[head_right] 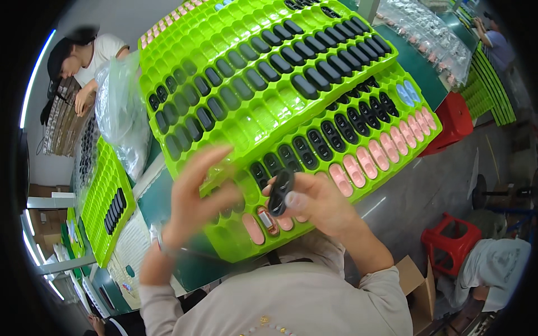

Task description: The person assembles small black electronic devices, likely wireless earbuds, by hand. They pick up the device halves from a green tray, insert small metal components, and place the assembled units back into the tray. The person also handles a plastic bag containing additional components.

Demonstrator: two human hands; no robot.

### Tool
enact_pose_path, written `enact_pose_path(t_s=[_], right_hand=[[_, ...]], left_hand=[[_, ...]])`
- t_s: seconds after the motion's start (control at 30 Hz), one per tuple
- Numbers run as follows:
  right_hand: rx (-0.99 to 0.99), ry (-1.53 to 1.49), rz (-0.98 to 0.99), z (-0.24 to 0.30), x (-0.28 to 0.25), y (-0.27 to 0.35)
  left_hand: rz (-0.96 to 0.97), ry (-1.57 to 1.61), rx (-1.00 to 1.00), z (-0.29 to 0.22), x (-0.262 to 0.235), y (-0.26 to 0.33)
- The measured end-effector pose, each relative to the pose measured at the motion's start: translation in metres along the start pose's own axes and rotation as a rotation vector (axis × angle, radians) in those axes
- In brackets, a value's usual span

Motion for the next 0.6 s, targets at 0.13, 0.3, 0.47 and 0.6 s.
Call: enact_pose_path(t_s=[0.13,0.3,0.47,0.6], right_hand=[[-0.106,-0.074,-0.068,-0.004,-0.013,0.006],[-0.188,-0.171,-0.102,-0.01,-0.03,0.027],[-0.173,-0.184,-0.107,-0.005,-0.033,0.02],[-0.264,-0.192,-0.075,0.007,-0.029,0.008]], left_hand=[[0.3,-0.433,0.64,0.075,0.036,-0.121],[0.614,-0.556,0.667,0.105,0.08,-0.168],[0.626,-0.581,0.756,0.106,0.073,-0.17],[0.39,-0.357,0.609,0.092,0.046,-0.149]])
Point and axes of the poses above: each hand's wrist, its own y-axis away from the middle knuckle, its own x-axis out of the palm, z = x × y, the point moved 1 cm from there along -y, towards the middle knuckle, and after that the axes turned 12 degrees about x, right-handed, at the moved point
